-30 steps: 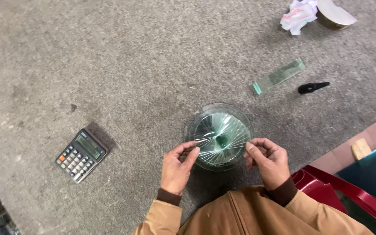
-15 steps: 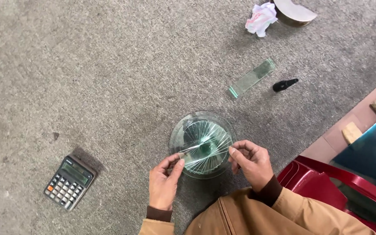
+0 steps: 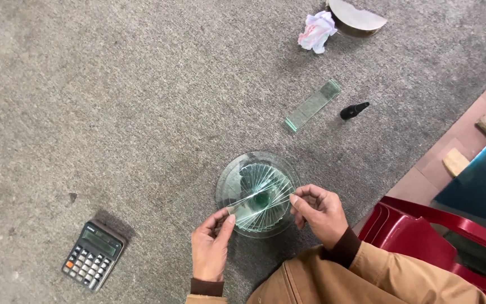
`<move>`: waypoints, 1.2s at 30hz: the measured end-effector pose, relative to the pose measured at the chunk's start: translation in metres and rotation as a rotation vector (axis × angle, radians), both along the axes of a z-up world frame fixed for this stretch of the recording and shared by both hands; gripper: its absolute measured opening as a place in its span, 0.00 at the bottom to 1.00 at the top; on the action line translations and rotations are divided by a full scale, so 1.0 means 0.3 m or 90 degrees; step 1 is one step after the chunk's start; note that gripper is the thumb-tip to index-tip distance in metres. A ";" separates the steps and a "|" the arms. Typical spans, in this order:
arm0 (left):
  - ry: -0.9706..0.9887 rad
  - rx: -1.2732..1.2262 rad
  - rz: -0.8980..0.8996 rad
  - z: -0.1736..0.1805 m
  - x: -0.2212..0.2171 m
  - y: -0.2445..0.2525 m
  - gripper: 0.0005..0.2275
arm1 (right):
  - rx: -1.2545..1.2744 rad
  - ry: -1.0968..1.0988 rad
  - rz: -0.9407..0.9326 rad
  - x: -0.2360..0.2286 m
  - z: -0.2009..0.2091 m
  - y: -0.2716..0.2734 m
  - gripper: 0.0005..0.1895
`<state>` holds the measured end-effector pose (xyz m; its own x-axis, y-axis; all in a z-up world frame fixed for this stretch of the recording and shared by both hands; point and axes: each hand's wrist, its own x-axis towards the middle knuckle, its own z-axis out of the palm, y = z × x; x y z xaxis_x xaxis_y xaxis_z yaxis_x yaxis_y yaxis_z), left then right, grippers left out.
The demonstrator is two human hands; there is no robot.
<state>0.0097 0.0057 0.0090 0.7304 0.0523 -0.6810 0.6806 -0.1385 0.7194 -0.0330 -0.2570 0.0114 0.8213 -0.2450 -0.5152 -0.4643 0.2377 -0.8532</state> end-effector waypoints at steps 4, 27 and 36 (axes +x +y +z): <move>-0.003 0.003 0.001 -0.004 -0.001 0.004 0.19 | -0.001 0.011 0.000 0.004 0.011 0.002 0.05; -0.012 -0.019 -0.011 0.012 0.004 0.013 0.10 | -0.038 0.029 0.004 -0.002 -0.015 0.001 0.04; 0.002 0.006 -0.034 0.023 0.010 0.017 0.10 | -0.033 0.024 0.006 -0.006 -0.024 -0.002 0.03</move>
<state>0.0127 0.0108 0.0158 0.7304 0.0203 -0.6827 0.6742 -0.1810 0.7160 -0.0348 -0.2576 0.0042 0.8041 -0.2648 -0.5323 -0.4981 0.1890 -0.8463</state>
